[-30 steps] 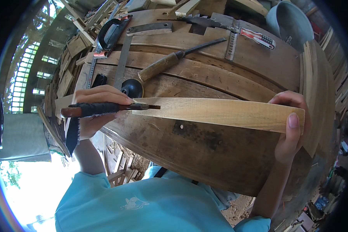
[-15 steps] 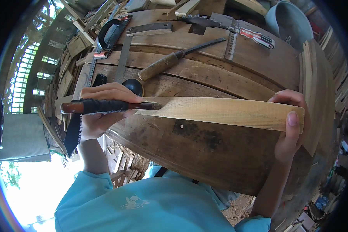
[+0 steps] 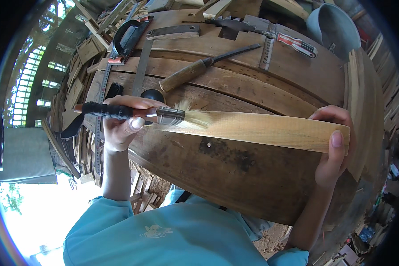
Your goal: Measuring wood pieces with a bevel gauge and cleaning them with a brush in a workshop.
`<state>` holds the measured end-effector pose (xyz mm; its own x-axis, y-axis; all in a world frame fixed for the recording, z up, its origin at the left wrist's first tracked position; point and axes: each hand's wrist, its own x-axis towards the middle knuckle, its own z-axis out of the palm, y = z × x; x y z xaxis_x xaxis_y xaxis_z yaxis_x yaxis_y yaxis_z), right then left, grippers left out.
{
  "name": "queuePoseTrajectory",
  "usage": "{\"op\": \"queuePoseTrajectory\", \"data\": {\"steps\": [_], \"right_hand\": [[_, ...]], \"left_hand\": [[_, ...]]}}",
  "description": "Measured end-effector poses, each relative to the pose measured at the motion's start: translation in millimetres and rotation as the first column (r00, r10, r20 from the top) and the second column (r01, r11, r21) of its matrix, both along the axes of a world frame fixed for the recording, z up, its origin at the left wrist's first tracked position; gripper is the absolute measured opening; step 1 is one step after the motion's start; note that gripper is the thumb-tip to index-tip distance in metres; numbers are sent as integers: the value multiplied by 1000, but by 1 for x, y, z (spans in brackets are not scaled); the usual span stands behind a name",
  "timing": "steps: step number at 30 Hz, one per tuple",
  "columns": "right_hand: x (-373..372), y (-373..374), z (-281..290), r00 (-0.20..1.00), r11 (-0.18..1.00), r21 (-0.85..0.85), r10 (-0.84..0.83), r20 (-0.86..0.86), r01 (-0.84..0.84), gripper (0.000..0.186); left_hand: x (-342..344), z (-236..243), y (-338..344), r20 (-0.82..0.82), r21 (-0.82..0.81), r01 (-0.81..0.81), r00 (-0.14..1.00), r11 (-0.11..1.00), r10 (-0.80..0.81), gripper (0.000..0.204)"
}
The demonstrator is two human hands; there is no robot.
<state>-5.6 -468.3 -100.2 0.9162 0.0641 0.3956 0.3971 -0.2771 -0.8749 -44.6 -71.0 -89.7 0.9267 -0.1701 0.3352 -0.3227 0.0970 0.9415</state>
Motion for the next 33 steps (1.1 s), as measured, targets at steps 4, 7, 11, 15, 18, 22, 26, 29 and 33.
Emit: {"op": "queuePoseTrajectory", "data": {"steps": [4, 7, 11, 15, 18, 22, 26, 29, 33], "right_hand": [[1, 1, 0, 1000, 1000, 10, -3, -7, 3, 52], [0, 0, 1, 1000, 1000, -28, 3, 5, -3, 53], [0, 0, 0, 1000, 1000, -10, -8, 1, 8, 53], [0, -1, 0, 1000, 1000, -20, -8, 7, 8, 53], [0, 0, 1, 1000, 999, -33, -6, 9, 6, 52], [0, 0, 0, 1000, 1000, -7, -18, 4, 18, 52], [-1, 0, 1, 1000, 1000, -19, -10, 16, 10, 50], [-2, 0, 3, 1000, 1000, -19, -22, 18, 23, 49], [-1, 1, 4, 999, 1000, -31, 1, 34, 0, 48]], "left_hand": [[-9, -10, 12, -9, 116, -26, 1000, 993, 27, 38], [-14, -15, 18, -51, -75, -96, 994, 993, 92, 32], [-17, -12, 37, -17, 73, -111, 993, 991, 113, 31], [-13, -2, 44, 6, 146, -56, 998, 988, 55, 33], [-11, 9, 51, 7, 258, -23, 1000, 966, 22, 34], [-10, 19, 57, 55, 456, 0, 998, 890, -29, 30], [-16, 38, 57, 34, 614, -8, 999, 789, -16, 27], [-16, 57, 50, 62, 778, -10, 996, 628, -60, 29], [-20, 94, 38, -46, 873, 26, 998, 486, 30, 30]]}}
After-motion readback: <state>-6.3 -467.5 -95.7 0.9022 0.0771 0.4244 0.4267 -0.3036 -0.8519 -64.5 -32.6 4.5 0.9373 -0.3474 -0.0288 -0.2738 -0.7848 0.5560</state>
